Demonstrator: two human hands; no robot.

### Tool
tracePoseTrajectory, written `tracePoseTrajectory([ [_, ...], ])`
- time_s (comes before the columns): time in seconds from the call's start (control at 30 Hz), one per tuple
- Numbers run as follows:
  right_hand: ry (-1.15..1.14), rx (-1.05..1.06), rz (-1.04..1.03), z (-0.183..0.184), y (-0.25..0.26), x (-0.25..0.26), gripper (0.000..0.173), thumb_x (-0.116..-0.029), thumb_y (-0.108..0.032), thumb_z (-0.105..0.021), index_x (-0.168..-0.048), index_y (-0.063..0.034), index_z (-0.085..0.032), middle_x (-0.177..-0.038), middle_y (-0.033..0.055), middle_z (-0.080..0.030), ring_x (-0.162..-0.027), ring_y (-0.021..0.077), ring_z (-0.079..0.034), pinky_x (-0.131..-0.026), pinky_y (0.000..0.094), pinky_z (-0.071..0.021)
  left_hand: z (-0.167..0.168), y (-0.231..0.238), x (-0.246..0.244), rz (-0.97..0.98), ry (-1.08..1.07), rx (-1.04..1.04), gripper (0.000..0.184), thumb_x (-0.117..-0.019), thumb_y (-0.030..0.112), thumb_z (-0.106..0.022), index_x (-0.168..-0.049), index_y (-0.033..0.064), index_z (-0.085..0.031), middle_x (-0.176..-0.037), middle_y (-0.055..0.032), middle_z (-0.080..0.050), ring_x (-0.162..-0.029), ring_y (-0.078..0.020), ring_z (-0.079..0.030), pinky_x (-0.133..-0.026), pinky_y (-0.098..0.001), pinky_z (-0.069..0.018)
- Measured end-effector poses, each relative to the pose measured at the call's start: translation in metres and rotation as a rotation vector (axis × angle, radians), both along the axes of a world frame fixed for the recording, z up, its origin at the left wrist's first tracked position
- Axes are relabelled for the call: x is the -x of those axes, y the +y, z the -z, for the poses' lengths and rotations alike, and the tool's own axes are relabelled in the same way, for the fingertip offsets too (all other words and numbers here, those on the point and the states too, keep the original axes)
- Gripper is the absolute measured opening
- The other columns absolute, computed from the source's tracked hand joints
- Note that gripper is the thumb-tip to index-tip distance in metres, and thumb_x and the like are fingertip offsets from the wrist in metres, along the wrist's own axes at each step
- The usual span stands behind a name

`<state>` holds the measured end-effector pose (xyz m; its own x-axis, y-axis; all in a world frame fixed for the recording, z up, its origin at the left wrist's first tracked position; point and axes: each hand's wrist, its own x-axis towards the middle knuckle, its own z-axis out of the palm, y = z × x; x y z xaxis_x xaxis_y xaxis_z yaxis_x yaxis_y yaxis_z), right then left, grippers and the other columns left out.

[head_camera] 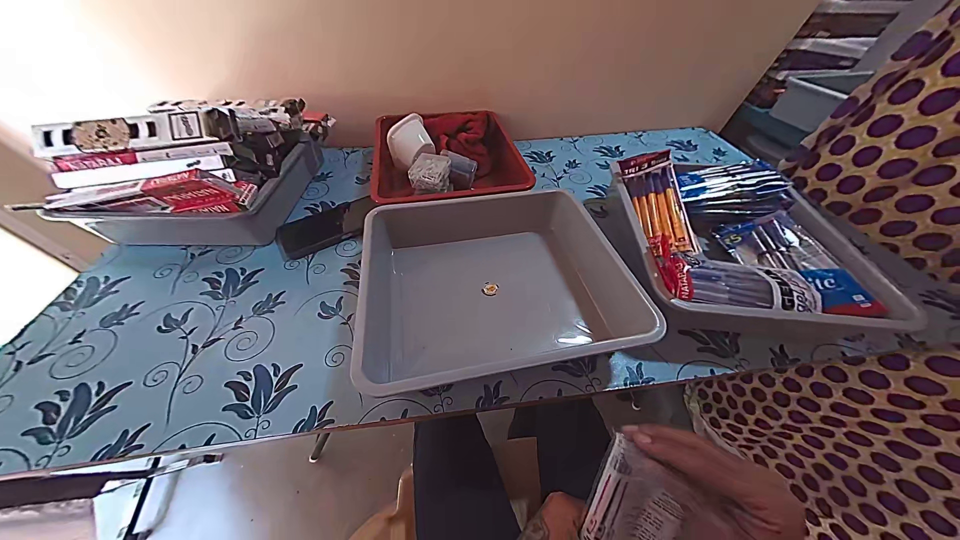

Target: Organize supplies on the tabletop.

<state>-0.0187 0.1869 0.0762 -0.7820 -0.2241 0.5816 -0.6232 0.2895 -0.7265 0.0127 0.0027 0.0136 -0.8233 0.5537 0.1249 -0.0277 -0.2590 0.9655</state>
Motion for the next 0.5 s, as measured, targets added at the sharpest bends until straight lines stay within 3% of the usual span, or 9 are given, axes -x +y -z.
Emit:
tracePoseTrajectory([
  [0.1,0.125,-0.051,0.007,-0.001,-0.001,0.007,0.021,-0.1048,-0.017,-0.059,-0.120,-0.0170,-0.073,-0.127,-0.0027,-0.071,-0.119,0.0070,-0.066,-0.101,0.0214,-0.0550,-0.015,-0.006,0.000,0.011,-0.072,-0.063,0.015,-0.0868,0.004,-0.075,-0.097,-0.0061,-0.070,-0.085,-0.0009,-0.075,-0.082,0.0009,-0.070,-0.078,-0.0204,-0.0582],
  [0.27,0.049,-0.055,-0.054,-0.015,0.003,0.003,0.021,-0.1033,-0.016,-0.061,-0.118,-0.0137,-0.075,-0.126,0.0042,-0.072,-0.120,0.0096,-0.066,-0.102,0.0234,-0.0551,-0.026,-0.016,0.002,0.045,-0.057,-0.096,0.016,-0.0897,0.009,-0.074,-0.105,0.0067,-0.071,-0.094,0.0094,-0.077,-0.087,0.0038,-0.071,-0.080,-0.0184,-0.0603],
  [0.5,0.079,-0.108,-0.037,-0.018,0.003,-0.007,0.021,-0.1026,-0.019,-0.063,-0.119,-0.0147,-0.074,-0.126,0.0037,-0.070,-0.122,0.0075,-0.064,-0.101,0.0208,-0.0542,-0.029,-0.018,-0.001,0.069,-0.036,-0.131,0.015,-0.0906,0.009,-0.074,-0.105,0.0065,-0.071,-0.096,0.0082,-0.077,-0.089,0.0031,-0.072,-0.081,-0.0186,-0.0604],
])
